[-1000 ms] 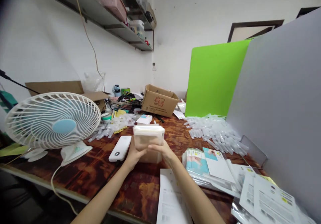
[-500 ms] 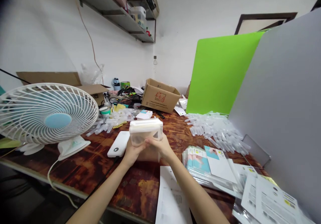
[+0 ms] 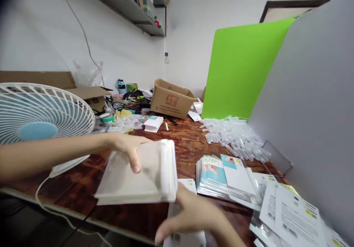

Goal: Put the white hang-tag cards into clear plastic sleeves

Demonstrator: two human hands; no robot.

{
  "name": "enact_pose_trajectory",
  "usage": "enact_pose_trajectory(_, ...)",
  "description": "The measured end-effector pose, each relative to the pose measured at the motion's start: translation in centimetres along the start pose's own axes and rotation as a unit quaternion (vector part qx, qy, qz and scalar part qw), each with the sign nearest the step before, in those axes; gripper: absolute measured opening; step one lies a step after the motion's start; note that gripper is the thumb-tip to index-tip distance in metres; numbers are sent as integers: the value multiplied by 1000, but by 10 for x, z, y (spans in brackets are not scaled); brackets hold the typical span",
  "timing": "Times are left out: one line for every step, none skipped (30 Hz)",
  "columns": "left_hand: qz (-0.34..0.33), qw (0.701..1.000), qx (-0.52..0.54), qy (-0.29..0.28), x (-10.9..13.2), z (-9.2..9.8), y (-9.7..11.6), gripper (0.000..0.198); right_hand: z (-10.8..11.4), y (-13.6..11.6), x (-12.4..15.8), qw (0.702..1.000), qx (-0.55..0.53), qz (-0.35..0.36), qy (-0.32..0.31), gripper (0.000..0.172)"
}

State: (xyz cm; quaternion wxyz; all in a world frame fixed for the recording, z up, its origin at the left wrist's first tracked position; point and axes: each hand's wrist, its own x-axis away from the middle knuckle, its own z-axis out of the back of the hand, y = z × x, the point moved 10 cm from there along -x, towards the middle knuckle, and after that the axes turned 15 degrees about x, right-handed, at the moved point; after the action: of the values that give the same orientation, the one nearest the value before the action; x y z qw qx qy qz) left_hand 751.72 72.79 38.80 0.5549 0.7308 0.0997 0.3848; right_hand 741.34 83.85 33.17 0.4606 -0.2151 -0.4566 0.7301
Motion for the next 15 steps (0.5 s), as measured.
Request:
enact_pose_trajectory(44, 999, -18, -9, -3, -6, 2, 66, -5, 7, 8, 999, 51, 3, 18, 90)
enact_pose_trajectory(87, 996, -32, -15, -7, -12, 2, 72, -9, 15, 14, 992, 116, 11, 41, 98)
enact_pose_trajectory(130, 990, -41, -15, -13, -14, 1, 76, -12, 23, 20, 979, 191, 28, 69, 104)
enact_pose_trajectory(168, 985, -44, -5, -22, -14, -1, 77, -15, 31, 24, 957, 267, 48, 102, 107)
enact_pose_trajectory(195, 980, -43, 19, -33, -9, -6, 73, -18, 40, 28, 930, 335, 67, 135, 110)
enact_pose_trajectory(212, 975, -42, 58, -47, 0, -12, 65, -22, 50, 31, 902, 392, 84, 161, 112)
enact_pose_trajectory(213, 970, -41, 109, -62, 12, -19, 55, -25, 60, 32, 877, 434, 94, 184, 111)
enact_pose_trajectory(195, 966, -43, 165, -77, 24, -25, 46, -27, 69, 33, 856, 465, 99, 202, 109)
enact_pose_trajectory(154, 964, -50, 212, -93, 34, -30, 40, -29, 77, 33, 843, 484, 101, 214, 107)
enact_pose_trajectory(134, 962, -59, 228, -108, 38, -39, 39, -30, 83, 32, 835, 493, 105, 219, 105)
enact_pose_trajectory(123, 962, -69, 234, -122, 38, -50, 41, -32, 86, 32, 833, 495, 112, 220, 102)
enact_pose_trajectory(113, 962, -80, 236, -135, 36, -59, 42, -32, 87, 32, 834, 492, 119, 221, 99)
enact_pose_trajectory(107, 962, -94, 232, -146, 33, -67, 42, -31, 87, 31, 835, 487, 124, 223, 95)
enact_pose_trajectory(98, 963, -110, 226, -155, 30, -71, 41, -31, 87, 31, 837, 483, 127, 223, 90)
enact_pose_trajectory(89, 963, -129, 219, -163, 26, -72, 40, -30, 86, 31, 839, 479, 129, 222, 85)
